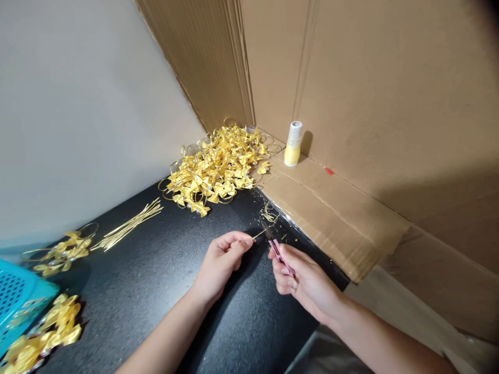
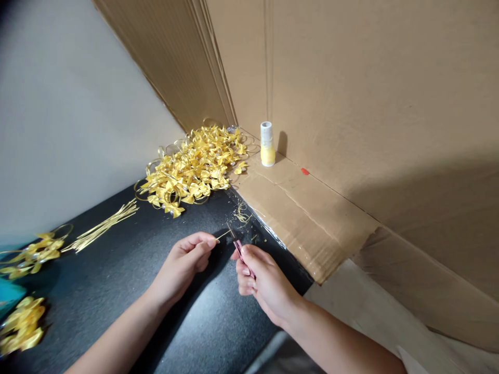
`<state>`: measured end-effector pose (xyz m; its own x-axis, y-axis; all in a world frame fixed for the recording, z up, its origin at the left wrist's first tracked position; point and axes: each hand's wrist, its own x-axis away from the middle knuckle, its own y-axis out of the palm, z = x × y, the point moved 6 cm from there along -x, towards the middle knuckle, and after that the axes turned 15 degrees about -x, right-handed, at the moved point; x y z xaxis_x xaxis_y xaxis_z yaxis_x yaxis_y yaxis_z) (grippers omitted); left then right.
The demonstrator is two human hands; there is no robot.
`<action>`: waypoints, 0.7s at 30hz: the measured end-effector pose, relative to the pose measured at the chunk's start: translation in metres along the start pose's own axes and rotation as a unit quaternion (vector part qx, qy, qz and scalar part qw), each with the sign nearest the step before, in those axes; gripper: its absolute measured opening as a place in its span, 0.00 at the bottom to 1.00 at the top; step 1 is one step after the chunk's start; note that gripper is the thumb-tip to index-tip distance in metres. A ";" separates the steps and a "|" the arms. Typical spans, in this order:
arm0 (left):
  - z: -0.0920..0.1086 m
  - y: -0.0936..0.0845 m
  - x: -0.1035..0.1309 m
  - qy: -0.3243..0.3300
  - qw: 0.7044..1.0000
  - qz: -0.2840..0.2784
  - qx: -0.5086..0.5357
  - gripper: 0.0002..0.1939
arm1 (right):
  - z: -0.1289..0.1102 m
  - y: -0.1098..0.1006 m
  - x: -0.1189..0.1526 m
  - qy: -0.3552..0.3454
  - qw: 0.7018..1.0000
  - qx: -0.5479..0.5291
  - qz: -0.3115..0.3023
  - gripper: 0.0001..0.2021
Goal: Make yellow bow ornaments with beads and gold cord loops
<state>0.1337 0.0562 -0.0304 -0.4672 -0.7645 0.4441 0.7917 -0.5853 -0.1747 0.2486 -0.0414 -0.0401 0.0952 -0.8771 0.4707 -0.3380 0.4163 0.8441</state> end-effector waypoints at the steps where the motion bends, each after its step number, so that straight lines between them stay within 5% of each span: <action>1: 0.000 0.000 0.000 0.000 1.000 0.000 0.001 0.17 | 0.000 0.000 0.000 -0.001 1.000 0.002 0.001 0.18; 12: 0.001 -0.001 0.000 0.003 1.000 0.000 0.009 0.17 | 0.000 0.001 -0.001 -0.012 1.000 0.010 0.009 0.19; 16: 0.002 -0.001 0.001 -0.001 1.000 0.002 0.019 0.16 | -0.012 0.000 0.008 -0.087 0.991 0.099 0.010 0.19; 18: 0.001 -0.001 0.001 -0.006 1.000 0.005 0.027 0.16 | -0.038 -0.002 0.018 -0.196 0.951 0.235 0.031 0.17; 21: 0.001 0.000 0.000 -0.006 0.999 0.008 0.040 0.15 | -0.089 -0.003 0.040 -0.393 0.768 0.495 0.102 0.12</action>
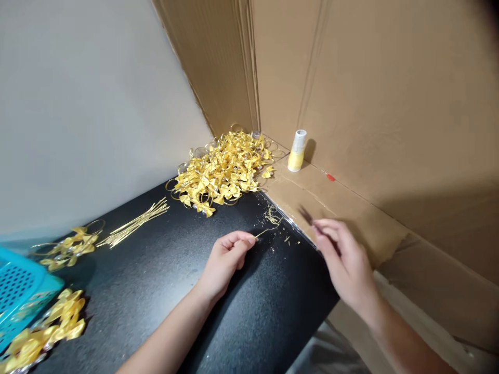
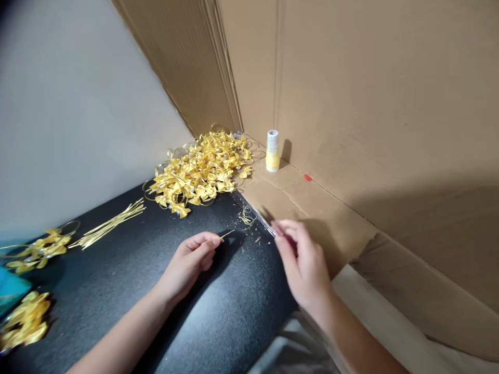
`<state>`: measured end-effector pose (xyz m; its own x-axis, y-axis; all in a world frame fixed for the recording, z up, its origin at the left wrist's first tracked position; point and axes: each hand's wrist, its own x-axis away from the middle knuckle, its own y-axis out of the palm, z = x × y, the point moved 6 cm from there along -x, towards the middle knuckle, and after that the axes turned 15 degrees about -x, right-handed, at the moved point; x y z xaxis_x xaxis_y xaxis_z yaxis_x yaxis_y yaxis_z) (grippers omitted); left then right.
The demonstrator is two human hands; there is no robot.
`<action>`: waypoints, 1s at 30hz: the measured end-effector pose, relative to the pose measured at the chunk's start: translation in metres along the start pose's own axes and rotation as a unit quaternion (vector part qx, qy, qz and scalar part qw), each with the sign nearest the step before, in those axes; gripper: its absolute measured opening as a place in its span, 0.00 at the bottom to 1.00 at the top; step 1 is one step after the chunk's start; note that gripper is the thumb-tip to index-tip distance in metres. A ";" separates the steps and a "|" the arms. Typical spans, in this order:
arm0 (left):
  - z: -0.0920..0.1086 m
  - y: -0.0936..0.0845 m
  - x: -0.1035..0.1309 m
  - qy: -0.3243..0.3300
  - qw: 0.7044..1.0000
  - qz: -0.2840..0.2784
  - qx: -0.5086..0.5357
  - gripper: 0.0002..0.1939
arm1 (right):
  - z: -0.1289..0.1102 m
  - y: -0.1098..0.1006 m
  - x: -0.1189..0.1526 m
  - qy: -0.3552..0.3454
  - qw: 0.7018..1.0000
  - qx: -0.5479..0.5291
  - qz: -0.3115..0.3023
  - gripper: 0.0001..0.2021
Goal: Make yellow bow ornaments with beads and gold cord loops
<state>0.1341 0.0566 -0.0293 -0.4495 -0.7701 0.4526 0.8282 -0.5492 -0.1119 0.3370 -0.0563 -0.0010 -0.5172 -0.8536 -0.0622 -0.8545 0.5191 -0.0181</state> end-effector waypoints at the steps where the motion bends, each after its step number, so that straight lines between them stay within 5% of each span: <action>1: 0.000 0.000 0.000 0.001 1.000 0.001 0.006 0.15 | -0.005 -0.011 -0.006 -0.065 0.995 0.076 0.012 0.11; 4: 0.003 0.000 0.000 0.002 0.999 0.001 0.040 0.15 | -0.004 -0.028 -0.020 -0.168 0.947 0.273 0.017 0.09; 8: 0.010 -0.007 0.007 0.016 0.995 0.008 0.097 0.15 | 0.009 -0.034 -0.027 -0.192 0.902 0.385 0.033 0.12; 12: 0.018 -0.026 0.020 0.048 0.989 0.037 0.134 0.15 | 0.009 -0.034 -0.026 -0.203 0.893 0.400 0.029 0.14; 15: 0.027 -0.045 0.031 0.084 0.982 0.062 0.157 0.13 | -0.009 -0.026 -0.020 -0.201 0.922 0.326 0.050 0.13; 17: 0.035 -0.057 0.039 0.111 0.977 0.079 0.163 0.12 | -0.020 -0.004 -0.013 -0.151 0.972 0.177 0.020 0.14; 19: 0.045 -0.065 0.049 0.141 0.974 0.092 0.155 0.11 | -0.017 0.049 0.002 0.035 0.988 -0.039 -0.143 0.16; 21: 0.053 -0.069 0.062 0.181 0.971 0.107 0.118 0.09 | -0.012 0.115 0.036 0.289 0.875 -0.237 -0.307 0.22; 23: 0.057 -0.065 0.080 0.217 0.970 0.105 0.040 0.08 | -0.013 0.166 0.066 0.464 0.738 -0.333 -0.359 0.22; 25: 0.052 -0.055 0.099 0.234 0.968 0.067 -0.057 0.06 | -0.016 0.200 0.074 0.511 0.686 -0.386 -0.346 0.15; 30: 0.023 -0.035 0.139 0.340 0.903 -0.010 -0.264 0.11 | -0.014 0.229 0.063 0.482 0.712 -0.418 -0.292 0.12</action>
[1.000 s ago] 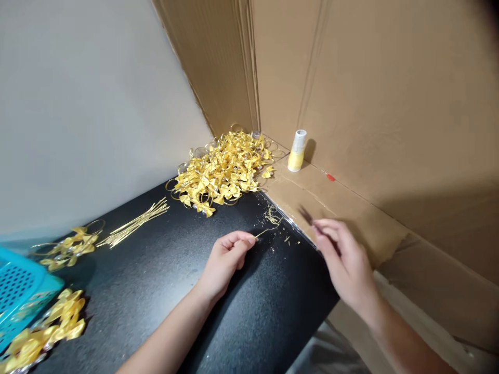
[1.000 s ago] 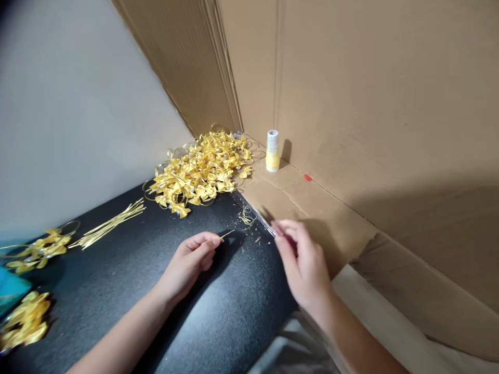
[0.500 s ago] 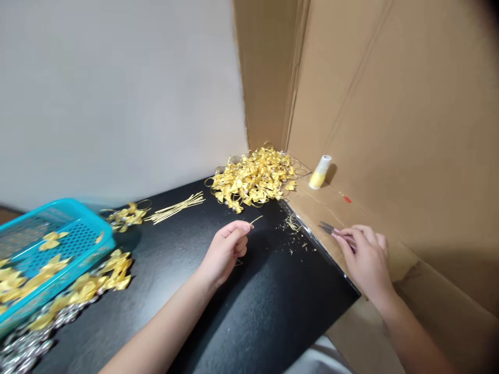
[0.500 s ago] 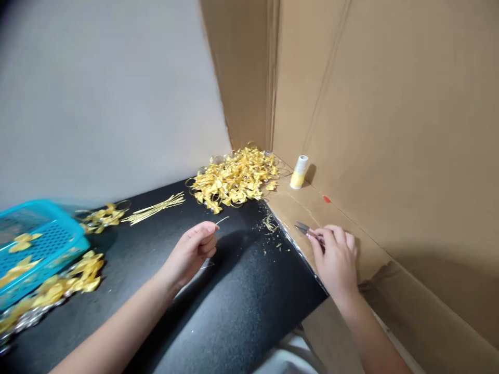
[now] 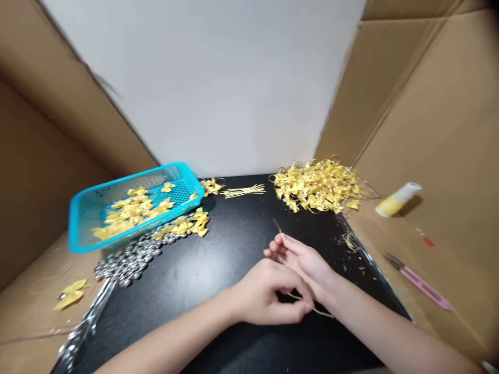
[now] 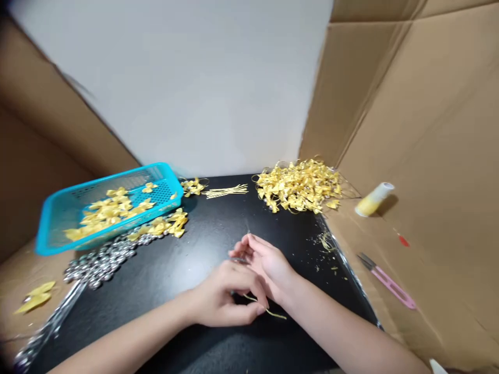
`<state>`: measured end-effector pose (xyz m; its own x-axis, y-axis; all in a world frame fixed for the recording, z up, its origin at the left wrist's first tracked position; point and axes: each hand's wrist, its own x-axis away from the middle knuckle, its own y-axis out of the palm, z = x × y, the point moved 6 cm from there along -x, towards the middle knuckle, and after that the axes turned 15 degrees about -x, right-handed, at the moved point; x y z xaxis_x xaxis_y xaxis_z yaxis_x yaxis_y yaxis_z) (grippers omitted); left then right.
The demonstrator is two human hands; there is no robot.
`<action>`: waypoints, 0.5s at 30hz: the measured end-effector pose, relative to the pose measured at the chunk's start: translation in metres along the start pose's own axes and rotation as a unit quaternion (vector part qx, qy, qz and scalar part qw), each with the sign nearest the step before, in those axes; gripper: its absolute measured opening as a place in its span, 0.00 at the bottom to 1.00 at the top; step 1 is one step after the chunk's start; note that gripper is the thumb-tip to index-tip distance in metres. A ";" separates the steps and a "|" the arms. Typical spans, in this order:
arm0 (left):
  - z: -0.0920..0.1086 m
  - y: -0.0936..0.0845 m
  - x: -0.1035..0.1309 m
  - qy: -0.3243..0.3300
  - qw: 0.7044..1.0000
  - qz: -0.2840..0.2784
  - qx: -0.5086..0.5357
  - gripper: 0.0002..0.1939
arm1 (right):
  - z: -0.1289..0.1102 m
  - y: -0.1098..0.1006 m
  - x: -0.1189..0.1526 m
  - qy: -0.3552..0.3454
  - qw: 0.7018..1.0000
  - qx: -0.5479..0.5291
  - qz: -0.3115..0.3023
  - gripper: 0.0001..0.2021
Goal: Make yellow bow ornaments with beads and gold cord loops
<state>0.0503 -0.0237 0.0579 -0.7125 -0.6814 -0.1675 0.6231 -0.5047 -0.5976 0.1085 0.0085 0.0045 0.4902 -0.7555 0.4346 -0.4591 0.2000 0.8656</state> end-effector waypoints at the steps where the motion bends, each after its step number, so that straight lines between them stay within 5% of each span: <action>1: -0.002 0.004 0.007 0.015 0.999 -0.006 -0.029 0.11 | -0.001 0.001 -0.001 -0.002 1.000 0.010 -0.007 0.12; 5: -0.011 0.024 0.019 0.094 0.984 -0.013 -0.148 0.10 | -0.011 0.000 -0.003 -0.015 0.999 0.048 -0.015 0.14; 10: -0.011 0.036 0.026 0.196 0.920 0.016 -0.338 0.06 | -0.040 0.008 -0.001 -0.093 0.991 0.095 -0.022 0.12; 12: -0.017 0.012 0.036 0.180 0.900 0.060 -0.394 0.11 | -0.057 0.010 0.008 -0.149 0.979 0.136 -0.025 0.11; 15: -0.054 -0.059 0.064 -0.024 0.856 0.145 -0.496 0.20 | -0.083 0.008 0.028 -0.244 0.947 0.208 -0.030 0.08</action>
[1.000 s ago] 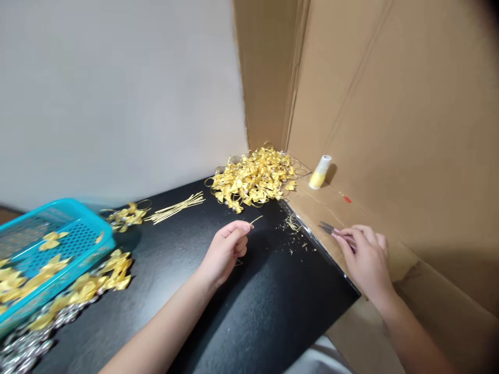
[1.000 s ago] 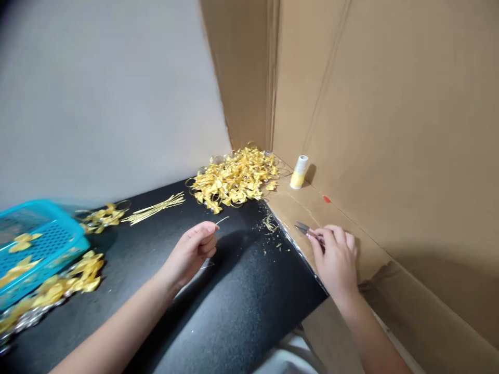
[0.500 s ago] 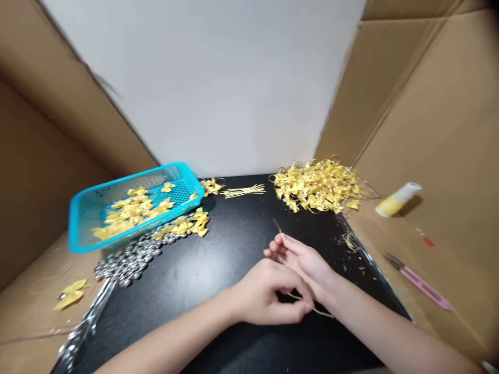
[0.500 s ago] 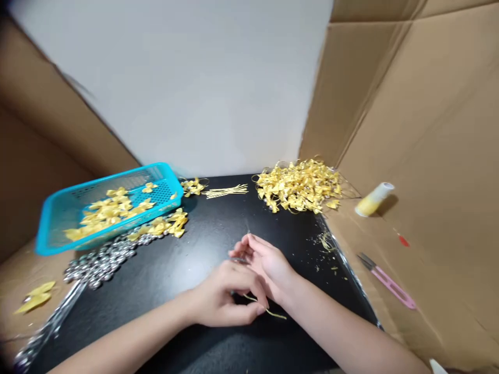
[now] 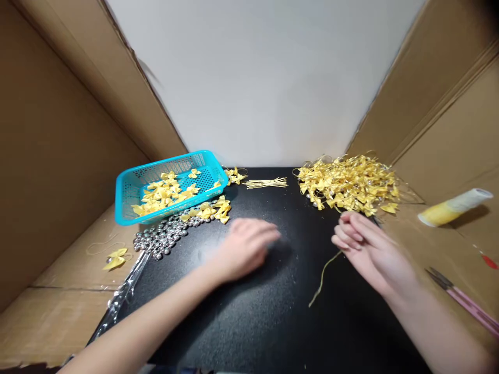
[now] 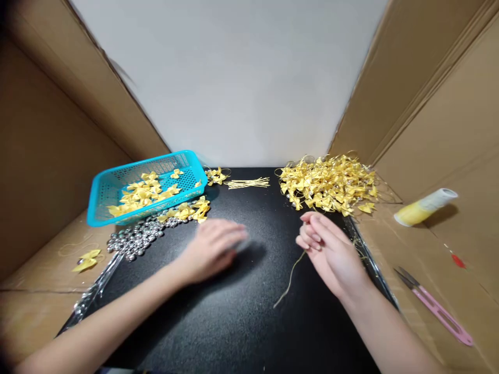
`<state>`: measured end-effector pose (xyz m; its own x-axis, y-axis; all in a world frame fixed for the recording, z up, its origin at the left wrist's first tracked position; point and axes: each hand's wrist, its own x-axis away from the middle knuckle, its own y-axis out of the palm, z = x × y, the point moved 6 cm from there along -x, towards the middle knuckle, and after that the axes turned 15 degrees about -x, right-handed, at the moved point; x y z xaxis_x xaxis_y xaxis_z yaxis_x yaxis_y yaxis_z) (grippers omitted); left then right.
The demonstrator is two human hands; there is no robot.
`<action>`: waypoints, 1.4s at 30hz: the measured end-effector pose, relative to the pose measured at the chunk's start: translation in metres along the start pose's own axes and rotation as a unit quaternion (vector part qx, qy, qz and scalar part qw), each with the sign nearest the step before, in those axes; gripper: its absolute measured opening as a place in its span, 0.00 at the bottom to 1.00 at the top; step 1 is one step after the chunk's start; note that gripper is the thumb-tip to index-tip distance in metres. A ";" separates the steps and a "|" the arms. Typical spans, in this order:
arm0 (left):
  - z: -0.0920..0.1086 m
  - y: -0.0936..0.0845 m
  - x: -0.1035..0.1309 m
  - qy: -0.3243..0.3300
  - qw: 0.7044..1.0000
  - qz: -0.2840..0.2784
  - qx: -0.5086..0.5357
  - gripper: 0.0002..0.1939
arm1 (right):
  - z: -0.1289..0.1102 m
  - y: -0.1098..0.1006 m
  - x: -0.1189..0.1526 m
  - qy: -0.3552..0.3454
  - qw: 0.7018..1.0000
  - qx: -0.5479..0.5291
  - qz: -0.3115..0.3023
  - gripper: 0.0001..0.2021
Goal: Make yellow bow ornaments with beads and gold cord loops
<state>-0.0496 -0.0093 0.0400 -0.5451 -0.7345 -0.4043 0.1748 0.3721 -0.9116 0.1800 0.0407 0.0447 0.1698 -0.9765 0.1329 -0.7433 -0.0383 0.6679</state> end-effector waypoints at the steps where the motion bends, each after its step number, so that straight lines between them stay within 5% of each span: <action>1: -0.031 -0.004 0.008 -0.065 0.996 -0.005 -0.066 0.18 | -0.008 -0.005 0.003 -0.027 0.999 0.028 -0.003 0.08; 4: -0.093 -0.006 0.034 -0.095 0.975 -0.059 -0.192 0.12 | -0.016 -0.014 0.009 -0.061 0.993 0.101 -0.013 0.09; 7: -0.110 -0.001 0.047 -0.075 0.974 -0.093 -0.195 0.12 | -0.005 -0.014 0.010 -0.038 0.988 0.148 -0.012 0.14; 11: -0.086 0.007 0.046 -0.076 0.984 -0.108 -0.122 0.11 | 0.018 -0.003 0.010 -0.017 0.973 0.221 -0.057 0.13; 16: -0.038 0.011 0.044 -0.085 0.988 -0.087 0.095 0.09 | 0.039 0.003 0.010 0.001 0.961 0.251 -0.115 0.22; 19: -0.037 0.006 0.043 -0.208 0.970 -0.049 0.115 0.07 | 0.049 0.004 0.009 0.010 0.950 0.284 -0.130 0.23; 22: -0.044 0.013 0.042 -0.325 0.931 -0.106 0.130 0.14 | 0.058 0.008 0.010 0.007 0.929 0.333 -0.162 0.22; 26: -0.034 0.025 0.032 -0.298 0.914 -0.199 0.189 0.14 | 0.067 0.014 0.016 -0.017 0.898 0.381 -0.217 0.20; 33: -0.014 0.029 0.013 -0.226 0.905 -0.239 0.270 0.05 | 0.068 0.019 0.020 -0.042 0.871 0.421 -0.252 0.18; 35: -0.010 0.033 0.007 -0.257 0.867 -0.233 0.358 0.07 | 0.063 0.021 0.019 -0.068 0.869 0.420 -0.254 0.18; 39: 0.005 0.050 -0.010 -0.335 0.694 -0.151 0.619 0.12 | 0.051 0.022 0.017 -0.139 0.869 0.404 -0.248 0.18; 42: 0.018 0.066 -0.022 -0.355 0.591 -0.102 0.717 0.17 | 0.045 0.019 0.015 -0.175 0.858 0.413 -0.251 0.18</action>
<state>-0.0115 0.0216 -0.0122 -0.2824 -0.9237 0.2590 0.9576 -0.2553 0.1333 0.1392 0.0152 0.0261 0.5047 -0.7917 -0.3444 -0.8632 -0.4684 -0.1882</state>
